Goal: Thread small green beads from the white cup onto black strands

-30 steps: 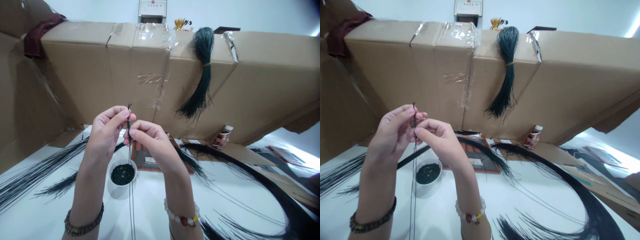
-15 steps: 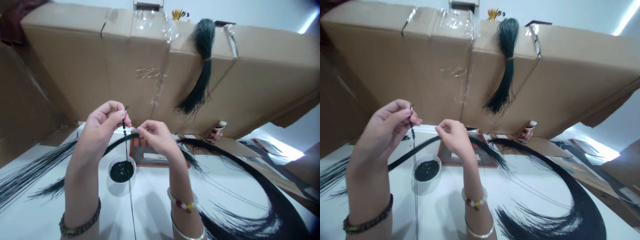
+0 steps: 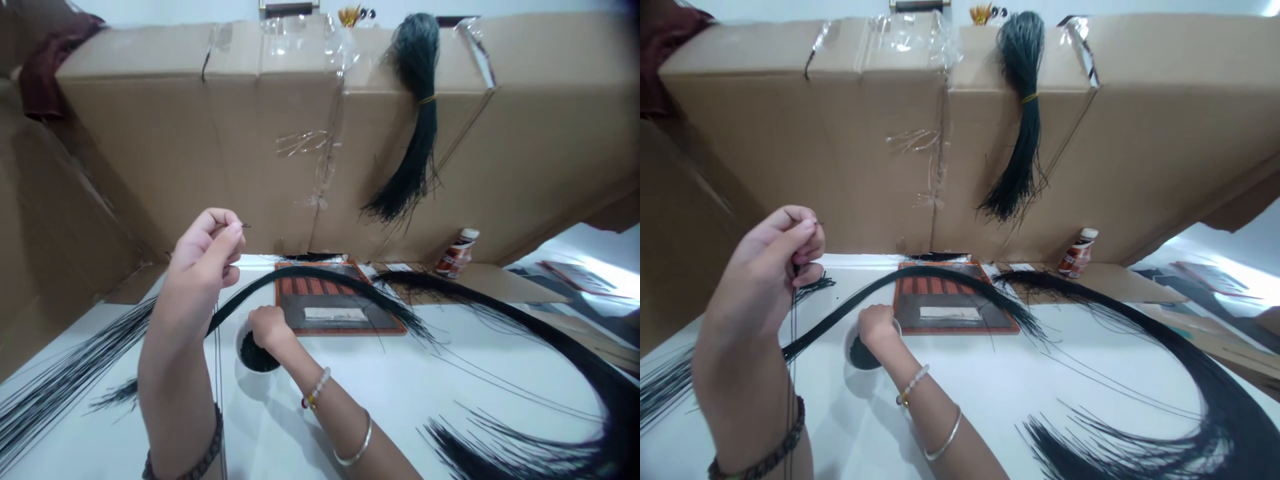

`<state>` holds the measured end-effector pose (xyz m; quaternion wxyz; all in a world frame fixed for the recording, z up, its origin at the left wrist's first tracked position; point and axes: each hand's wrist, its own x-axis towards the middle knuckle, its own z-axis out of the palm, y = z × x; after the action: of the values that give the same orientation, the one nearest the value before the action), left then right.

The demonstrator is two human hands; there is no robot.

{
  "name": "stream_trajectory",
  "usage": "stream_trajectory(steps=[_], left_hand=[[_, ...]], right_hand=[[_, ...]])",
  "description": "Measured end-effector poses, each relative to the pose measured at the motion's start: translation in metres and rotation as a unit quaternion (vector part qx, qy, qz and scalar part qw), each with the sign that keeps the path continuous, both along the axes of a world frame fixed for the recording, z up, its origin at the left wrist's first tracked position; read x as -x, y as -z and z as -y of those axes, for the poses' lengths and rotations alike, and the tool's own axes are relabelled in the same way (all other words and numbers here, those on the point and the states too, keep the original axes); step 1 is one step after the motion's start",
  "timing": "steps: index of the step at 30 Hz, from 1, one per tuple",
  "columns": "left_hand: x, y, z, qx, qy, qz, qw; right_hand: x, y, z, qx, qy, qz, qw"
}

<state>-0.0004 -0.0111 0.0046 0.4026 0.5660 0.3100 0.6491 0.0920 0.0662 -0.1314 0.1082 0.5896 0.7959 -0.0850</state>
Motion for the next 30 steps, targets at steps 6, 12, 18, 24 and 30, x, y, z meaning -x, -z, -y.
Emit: stream_trajectory(steps=[6, 12, 18, 24, 30], left_hand=[[-0.009, -0.002, -0.001, 0.019, 0.02, 0.033, 0.999], [-0.012, -0.003, -0.001, 0.037, 0.041, 0.048, 0.997], [-0.018, -0.002, -0.003, 0.047, 0.048, 0.039, 0.997], [-0.021, 0.002, -0.002, 0.023, 0.028, 0.042, 0.998], [-0.029, 0.001, 0.024, -0.018, 0.038, -0.014, 0.999]], right_hand=[[0.001, 0.003, -0.001, 0.006, -0.011, 0.016, 1.0], [-0.003, 0.002, -0.005, 0.025, -0.012, 0.011, 1.0], [-0.002, -0.001, -0.007, 0.055, -0.015, -0.01, 0.998], [-0.049, -0.049, 0.006, 0.018, -0.092, -0.254, 0.963], [-0.101, -0.113, 0.061, -0.132, -0.159, -0.73, 0.651]])
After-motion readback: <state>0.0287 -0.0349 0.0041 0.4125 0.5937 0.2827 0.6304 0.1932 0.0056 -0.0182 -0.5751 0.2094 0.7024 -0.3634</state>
